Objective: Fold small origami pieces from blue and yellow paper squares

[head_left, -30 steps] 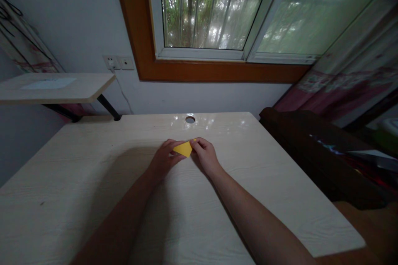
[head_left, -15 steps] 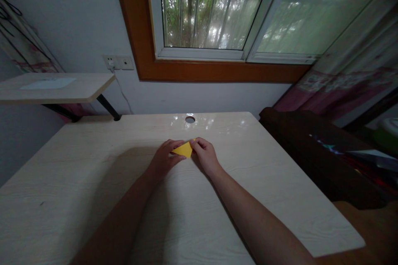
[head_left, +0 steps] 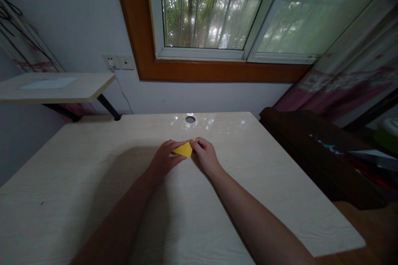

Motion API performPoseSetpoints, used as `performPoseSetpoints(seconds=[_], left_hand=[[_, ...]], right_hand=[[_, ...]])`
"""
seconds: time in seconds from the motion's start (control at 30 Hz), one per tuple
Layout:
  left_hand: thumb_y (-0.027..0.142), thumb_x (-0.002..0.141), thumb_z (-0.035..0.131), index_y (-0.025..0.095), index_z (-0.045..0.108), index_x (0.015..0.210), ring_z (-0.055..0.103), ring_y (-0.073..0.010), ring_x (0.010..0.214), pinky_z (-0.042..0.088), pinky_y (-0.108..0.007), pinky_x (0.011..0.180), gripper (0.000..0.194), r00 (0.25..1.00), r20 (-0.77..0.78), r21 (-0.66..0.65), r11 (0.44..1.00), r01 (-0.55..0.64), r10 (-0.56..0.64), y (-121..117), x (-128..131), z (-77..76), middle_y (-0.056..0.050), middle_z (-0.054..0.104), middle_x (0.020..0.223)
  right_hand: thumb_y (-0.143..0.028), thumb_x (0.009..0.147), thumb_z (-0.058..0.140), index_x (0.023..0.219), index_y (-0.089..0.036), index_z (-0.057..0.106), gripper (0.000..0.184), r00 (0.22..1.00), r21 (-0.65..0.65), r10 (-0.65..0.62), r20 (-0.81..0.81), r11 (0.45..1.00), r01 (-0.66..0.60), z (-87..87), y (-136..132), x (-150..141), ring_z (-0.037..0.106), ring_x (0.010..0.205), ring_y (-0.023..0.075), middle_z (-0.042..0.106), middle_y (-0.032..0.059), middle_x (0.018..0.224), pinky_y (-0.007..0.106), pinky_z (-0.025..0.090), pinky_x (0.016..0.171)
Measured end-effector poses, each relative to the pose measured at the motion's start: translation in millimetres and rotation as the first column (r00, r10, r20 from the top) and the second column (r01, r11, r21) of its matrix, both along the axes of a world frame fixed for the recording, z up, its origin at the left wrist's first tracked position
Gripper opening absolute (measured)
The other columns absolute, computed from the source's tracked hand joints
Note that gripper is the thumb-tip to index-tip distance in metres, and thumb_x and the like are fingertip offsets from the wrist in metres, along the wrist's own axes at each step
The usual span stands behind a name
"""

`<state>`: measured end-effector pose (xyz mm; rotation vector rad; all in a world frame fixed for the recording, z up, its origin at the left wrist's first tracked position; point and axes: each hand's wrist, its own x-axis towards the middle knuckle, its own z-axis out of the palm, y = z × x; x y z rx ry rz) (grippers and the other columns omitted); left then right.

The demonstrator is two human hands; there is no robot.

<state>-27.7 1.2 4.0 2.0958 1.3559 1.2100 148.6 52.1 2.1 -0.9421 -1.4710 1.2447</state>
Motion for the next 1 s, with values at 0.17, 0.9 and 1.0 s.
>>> performPoseSetpoints(seconds=[0.17, 0.9, 1.0], left_hand=[[0.028, 0.083, 0.070, 0.024, 0.060, 0.122, 0.059, -0.0215, 0.100, 0.048, -0.035, 0.089, 0.041, 1.000, 0.001, -0.018, 1.000, 0.007, -0.007, -0.1, 0.4, 1.9, -0.006, 0.064, 0.108], [0.029, 0.084, 0.065, 0.023, 0.065, 0.114, 0.062, -0.0184, 0.094, 0.051, -0.030, 0.082, 0.030, 0.990, 0.135, -0.128, 0.992, -0.023, 0.041, -3.1, 1.1, 6.0, -0.005, 0.066, 0.103], [0.032, 0.088, 0.058, 0.020, 0.069, 0.095, 0.062, -0.0159, 0.080, 0.050, -0.026, 0.072, 0.017, 0.981, 0.159, -0.208, 0.975, -0.079, 0.114, -3.4, 0.2, 5.2, -0.003, 0.067, 0.088]], right_hand=[[-0.044, 0.085, 0.060, 0.067, -0.018, 0.059, 0.031, 1.000, -0.001, -0.004, 0.005, 1.000, 0.004, 1.2, 0.0, -0.2, 0.048, 0.060, 0.0130, 0.052, -0.0022, 0.062, 0.024, 0.036, 0.057], [-0.042, 0.086, 0.058, 0.066, -0.019, 0.057, 0.031, 0.997, 0.089, -0.015, 0.072, 0.996, 0.009, -0.2, 0.1, -0.7, 0.048, 0.063, 0.0140, 0.053, -0.0014, 0.065, 0.025, 0.037, 0.059], [-0.040, 0.086, 0.058, 0.070, -0.019, 0.060, 0.027, 0.996, 0.111, -0.009, 0.083, 0.994, 0.000, -2.1, 0.3, -0.9, 0.051, 0.066, 0.0146, 0.056, -0.0004, 0.070, 0.025, 0.039, 0.061]])
